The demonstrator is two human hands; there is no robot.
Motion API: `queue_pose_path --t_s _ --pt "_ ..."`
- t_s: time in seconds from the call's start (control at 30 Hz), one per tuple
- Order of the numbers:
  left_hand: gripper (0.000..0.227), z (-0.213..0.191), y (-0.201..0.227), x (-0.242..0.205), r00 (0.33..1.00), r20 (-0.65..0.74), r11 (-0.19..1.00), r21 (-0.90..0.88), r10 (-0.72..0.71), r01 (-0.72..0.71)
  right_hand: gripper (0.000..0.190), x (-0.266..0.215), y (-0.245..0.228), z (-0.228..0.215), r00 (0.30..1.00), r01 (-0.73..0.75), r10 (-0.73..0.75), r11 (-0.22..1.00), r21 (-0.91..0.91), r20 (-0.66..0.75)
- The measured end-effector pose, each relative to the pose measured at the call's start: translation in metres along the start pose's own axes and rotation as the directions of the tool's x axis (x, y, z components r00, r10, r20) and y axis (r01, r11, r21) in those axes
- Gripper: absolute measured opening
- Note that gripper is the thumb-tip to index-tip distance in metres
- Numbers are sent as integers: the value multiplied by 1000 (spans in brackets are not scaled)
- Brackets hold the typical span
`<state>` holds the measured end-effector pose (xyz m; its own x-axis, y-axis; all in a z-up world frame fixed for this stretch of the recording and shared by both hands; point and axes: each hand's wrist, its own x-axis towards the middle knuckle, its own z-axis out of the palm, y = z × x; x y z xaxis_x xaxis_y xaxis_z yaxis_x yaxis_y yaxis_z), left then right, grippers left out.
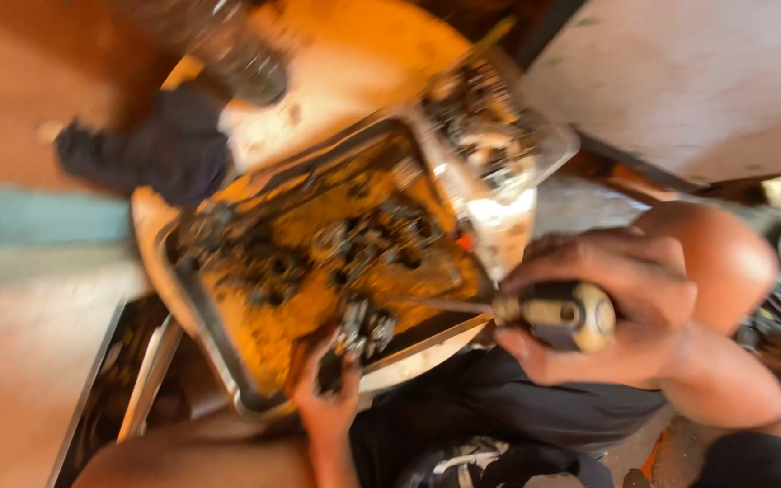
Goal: The person cleans small mechanical parts in a metal tray using a brush and a cleaning fluid. They scrub the parts with the brush and occasionally use a screwdriver to manipulate or clean specific areas of the components.
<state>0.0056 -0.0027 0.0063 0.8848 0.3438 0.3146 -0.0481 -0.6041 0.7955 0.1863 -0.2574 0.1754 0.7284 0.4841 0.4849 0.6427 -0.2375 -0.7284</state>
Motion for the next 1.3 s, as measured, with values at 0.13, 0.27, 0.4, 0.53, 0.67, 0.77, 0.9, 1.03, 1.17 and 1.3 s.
queue_pose_path --t_s 0.13,0.27,0.4,0.53,0.67,0.77,0.9,1.03,1.17,1.3 --pt "27 1 -4 1 999 18 997 -70 27 -26 29 -2 1 30 967 110 -133 987 116 218" --pt "27 1 -4 2 1000 11 997 -75 23 -22 36 -7 2 49 947 121 -170 975 188 273" --pt "25 -1 -1 3 999 7 997 -74 36 -35 38 -9 1 57 945 119 -166 977 178 280" --pt "27 -3 -2 5 999 28 995 -89 46 -44 38 -9 1 60 941 131 -165 983 129 296" --pt "25 -4 0 6 999 30 996 -86 40 -37 36 -8 -1 59 936 125 -152 987 105 319" --pt "25 -5 2 6 999 31 996 -82 36 -33 36 -10 -3 59 932 149 -179 982 118 316" --pt "28 -4 1 6 999 32 997 -78 26 -23 35 -11 -1 58 922 194 -224 973 123 317" --pt "27 -3 -1 4 999 25 996 -81 28 -26 31 -12 6 55 932 128 -167 982 140 323" --pt "26 -2 0 3 999 17 996 -83 27 -26 27 -8 6 51 948 76 -110 989 124 298" --pt "29 -2 0 3 999 16 997 -74 33 -32 24 -3 16 44 948 -87 23 978 190 318"
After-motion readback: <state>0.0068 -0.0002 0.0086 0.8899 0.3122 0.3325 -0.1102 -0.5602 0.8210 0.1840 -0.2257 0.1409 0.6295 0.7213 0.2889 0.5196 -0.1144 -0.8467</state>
